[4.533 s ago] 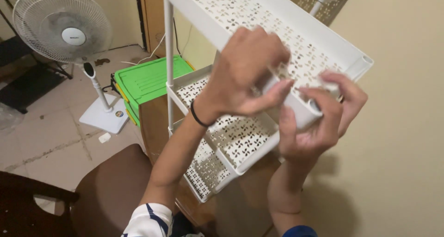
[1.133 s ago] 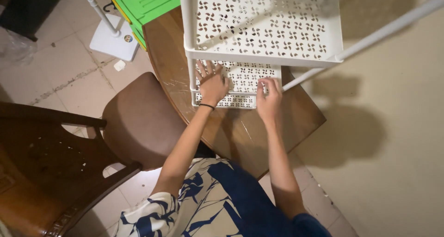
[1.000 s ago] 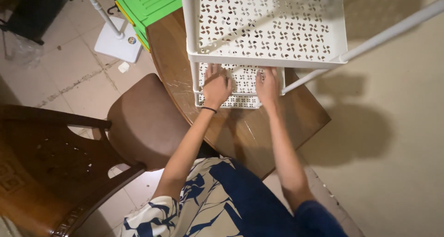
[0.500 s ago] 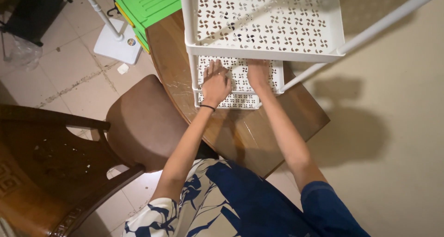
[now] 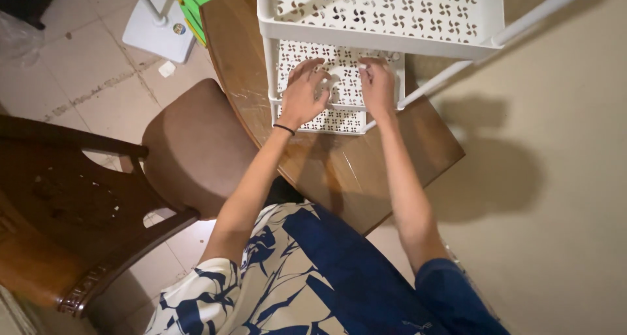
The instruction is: The person assembles a white plastic three-tier storage shelf by inserting vertical poles into the basket trays and securing them with small white plastic caps. The person works on a wooden table, attaching each pole and then snapping on the caps to lock the structure in place.
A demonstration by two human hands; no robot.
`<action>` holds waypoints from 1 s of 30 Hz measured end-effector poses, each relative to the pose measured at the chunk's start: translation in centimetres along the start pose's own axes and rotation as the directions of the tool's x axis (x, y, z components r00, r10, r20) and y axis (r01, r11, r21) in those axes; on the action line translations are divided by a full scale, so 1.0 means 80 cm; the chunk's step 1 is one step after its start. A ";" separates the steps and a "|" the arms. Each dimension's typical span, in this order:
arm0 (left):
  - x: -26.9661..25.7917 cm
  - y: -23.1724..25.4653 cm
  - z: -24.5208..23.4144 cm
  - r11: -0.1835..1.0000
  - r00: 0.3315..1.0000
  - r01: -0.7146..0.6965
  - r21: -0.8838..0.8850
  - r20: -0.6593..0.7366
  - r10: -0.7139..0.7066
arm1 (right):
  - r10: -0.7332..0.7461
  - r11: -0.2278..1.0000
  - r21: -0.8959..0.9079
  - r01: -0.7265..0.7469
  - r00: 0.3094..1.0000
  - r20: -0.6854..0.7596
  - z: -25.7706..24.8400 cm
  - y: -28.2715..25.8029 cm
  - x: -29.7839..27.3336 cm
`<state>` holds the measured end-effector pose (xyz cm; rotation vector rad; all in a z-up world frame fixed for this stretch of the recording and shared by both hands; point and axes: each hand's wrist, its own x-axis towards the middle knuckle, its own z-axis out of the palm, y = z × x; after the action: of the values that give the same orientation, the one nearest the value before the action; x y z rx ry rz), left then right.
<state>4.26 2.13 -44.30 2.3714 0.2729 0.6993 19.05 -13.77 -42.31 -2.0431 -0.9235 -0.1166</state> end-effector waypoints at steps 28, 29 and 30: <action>-0.084 0.052 -0.023 0.852 0.974 0.220 -0.476 0.150 -0.168 | 0.250 0.795 0.508 -0.330 0.943 0.222 0.006 -0.086 -0.136; -0.085 0.053 -0.024 0.853 0.977 0.214 -0.476 0.117 -0.180 | 0.231 0.829 0.471 -0.301 0.952 0.202 0.008 -0.089 -0.134; -0.085 0.053 -0.026 0.855 0.978 0.207 -0.475 0.083 -0.191 | 0.211 0.860 0.432 -0.271 0.960 0.183 0.010 -0.093 -0.132</action>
<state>-2.54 -2.48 -43.07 1.8437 0.2871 0.5518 6.45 -16.57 -42.00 -1.7170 -0.6822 0.3460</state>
